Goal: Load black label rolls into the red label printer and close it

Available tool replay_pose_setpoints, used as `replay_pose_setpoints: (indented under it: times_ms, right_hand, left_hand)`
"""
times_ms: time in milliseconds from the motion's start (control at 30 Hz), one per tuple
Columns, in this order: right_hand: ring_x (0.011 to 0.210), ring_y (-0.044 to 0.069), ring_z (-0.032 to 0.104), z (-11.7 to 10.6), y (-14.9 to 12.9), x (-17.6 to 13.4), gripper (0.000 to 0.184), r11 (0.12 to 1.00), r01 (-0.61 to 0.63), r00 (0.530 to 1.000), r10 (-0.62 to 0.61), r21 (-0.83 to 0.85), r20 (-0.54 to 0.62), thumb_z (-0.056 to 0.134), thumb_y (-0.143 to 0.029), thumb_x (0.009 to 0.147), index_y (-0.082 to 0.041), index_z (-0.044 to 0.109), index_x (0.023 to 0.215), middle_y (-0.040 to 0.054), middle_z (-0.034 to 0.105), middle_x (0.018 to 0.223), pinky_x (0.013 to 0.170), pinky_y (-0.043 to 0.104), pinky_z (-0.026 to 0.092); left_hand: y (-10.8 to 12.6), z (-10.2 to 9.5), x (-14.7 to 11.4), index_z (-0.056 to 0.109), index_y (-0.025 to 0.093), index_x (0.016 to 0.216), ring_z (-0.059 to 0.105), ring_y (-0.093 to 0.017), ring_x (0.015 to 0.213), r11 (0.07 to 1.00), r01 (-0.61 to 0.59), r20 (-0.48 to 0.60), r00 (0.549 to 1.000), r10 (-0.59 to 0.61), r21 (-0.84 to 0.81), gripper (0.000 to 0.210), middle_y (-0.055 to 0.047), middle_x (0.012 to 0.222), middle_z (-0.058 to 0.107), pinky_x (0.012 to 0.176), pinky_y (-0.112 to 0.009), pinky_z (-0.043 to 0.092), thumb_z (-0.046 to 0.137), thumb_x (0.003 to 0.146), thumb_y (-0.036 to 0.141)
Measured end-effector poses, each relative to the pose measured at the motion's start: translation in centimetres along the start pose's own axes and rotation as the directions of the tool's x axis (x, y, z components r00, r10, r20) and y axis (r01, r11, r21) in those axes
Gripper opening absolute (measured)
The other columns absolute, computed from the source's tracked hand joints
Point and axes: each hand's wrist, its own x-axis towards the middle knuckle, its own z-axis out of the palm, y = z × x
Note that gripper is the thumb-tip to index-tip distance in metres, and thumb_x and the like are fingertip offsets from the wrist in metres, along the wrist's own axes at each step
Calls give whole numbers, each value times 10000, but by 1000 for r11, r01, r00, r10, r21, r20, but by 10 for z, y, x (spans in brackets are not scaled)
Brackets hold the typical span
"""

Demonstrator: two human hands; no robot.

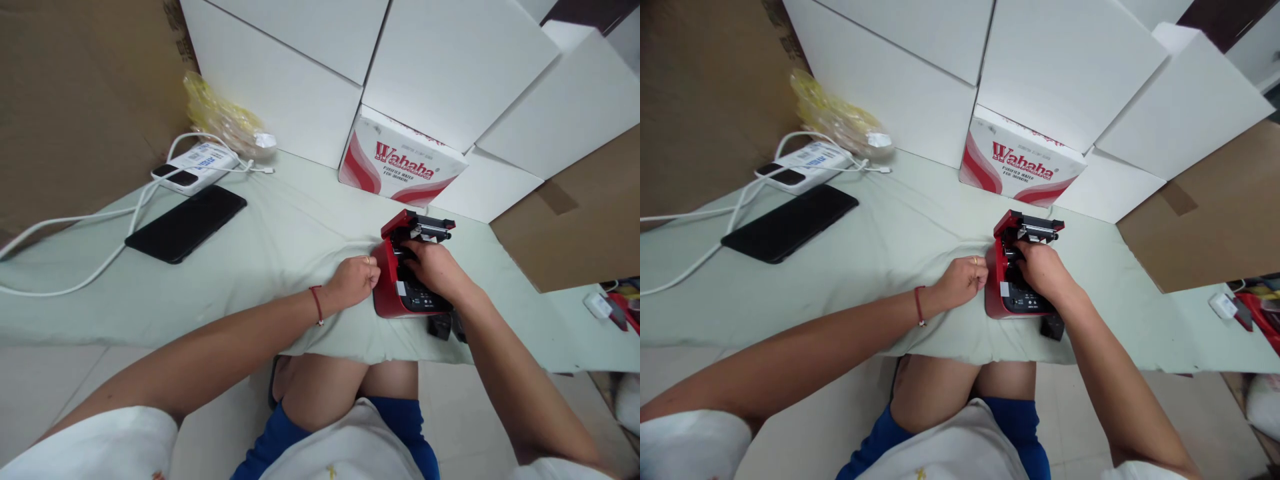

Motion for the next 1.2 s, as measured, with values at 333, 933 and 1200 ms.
replay_pose_setpoints:
  times_ms: [333, 933, 1200]
  right_hand:
    - [1150, 280, 631, 33, -2, -98, 321, 937, 321, 839, -213, 138, -501, 518, -193, 1016, -241, 668, 1296, 118, 689, 1314, 962, 489, 560]
    - [1342, 269, 584, 53, -9, -135, 434, 944, 297, 845, -192, 140, -500, 535, -183, 1022, -250, 538, 1451, 116, 624, 1459, 1144, 562, 473]
    - [1353, 258, 594, 54, -8, -135, 434, 952, 299, 808, -219, 62, -547, 537, -142, 1010, -192, 547, 1441, 129, 630, 1466, 1175, 557, 463]
  left_hand:
    - [1, -1, 1, 497, 181, 544, 520, -133, 638, 1000, 25, 10, 1000, -25, 0, 227, 7, 626, 548, 626, -263, 387, 447, 649, -15]
    - [95, -30, 86, 753, 147, 941, 737, -244, 912, 860, -39, 351, 921, -166, 509, 201, -130, 972, 780, 781, -296, 526, 608, 840, 52]
    - [113, -40, 82, 750, 178, 999, 748, -250, 929, 802, -18, 414, 863, -288, 597, 269, -108, 1003, 791, 743, -295, 522, 539, 866, 77]
